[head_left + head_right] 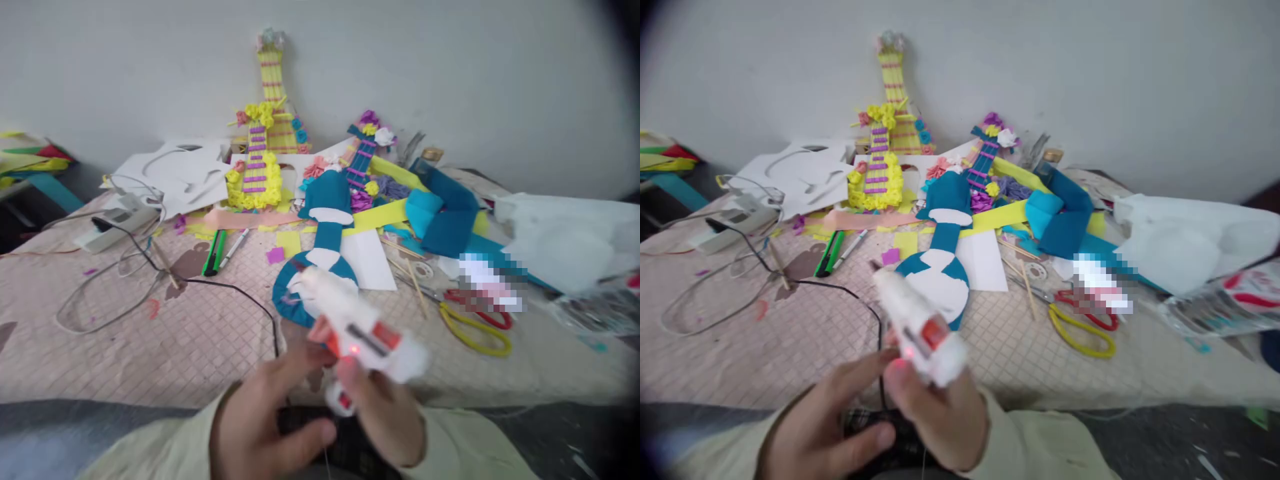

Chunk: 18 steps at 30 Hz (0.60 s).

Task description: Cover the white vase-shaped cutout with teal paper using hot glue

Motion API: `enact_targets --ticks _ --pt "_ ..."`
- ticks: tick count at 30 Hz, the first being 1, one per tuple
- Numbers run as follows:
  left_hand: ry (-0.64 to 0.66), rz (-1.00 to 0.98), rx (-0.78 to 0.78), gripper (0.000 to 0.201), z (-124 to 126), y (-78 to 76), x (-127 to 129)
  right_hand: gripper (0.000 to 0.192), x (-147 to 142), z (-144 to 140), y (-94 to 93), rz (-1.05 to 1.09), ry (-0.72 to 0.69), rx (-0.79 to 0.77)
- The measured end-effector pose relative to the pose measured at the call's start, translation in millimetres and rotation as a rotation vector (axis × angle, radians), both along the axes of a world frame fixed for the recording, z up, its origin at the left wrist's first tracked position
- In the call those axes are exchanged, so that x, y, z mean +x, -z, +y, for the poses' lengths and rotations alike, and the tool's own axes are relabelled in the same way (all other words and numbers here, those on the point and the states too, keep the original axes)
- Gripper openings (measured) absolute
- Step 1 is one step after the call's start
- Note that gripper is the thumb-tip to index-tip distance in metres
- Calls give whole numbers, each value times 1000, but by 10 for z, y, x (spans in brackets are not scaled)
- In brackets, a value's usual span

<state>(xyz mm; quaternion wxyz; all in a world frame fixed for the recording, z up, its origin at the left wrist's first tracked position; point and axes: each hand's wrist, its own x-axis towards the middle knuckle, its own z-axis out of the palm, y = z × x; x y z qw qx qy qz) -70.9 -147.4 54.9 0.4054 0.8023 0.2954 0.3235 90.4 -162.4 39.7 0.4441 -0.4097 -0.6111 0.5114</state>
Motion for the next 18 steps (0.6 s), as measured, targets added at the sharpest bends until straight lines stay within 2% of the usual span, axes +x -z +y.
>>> enact_targets --ticks 2,4,6,7,8,10,11,12,13,15,18 --pt "-67 20 -43 44 -232 62 54 36 -179 -59 37 30 94 106" --pt "-142 55 -79 46 -382 204 20 38 -186 -41 49 -17 66 243" --pt "-261 77 -53 45 -449 377 -90 40 26 45 65 -179 21 307" --pt "-344 92 -44 42 -450 459 -161 45 205 111 89 -305 53 293" --pt "-412 98 -31 38 -431 532 -233 46 420 189 130 -415 207 252" --pt "-574 94 0 29 -336 647 -367 45 887 365 266 -663 601 224" --pt "-655 92 20 26 -268 689 -424 45 1104 451 357 -812 754 224" --pt "-721 87 43 24 -194 724 -474 43 1291 528 455 -971 823 195" --pt "-761 92 64 22 -118 755 -517 38 1440 589 554 -1103 820 147" --pt "-816 99 109 22 17 810 -581 25 1625 654 720 -1258 723 84" --pt "-867 104 120 24 150 873 -619 19 1714 640 795 -1327 699 110"
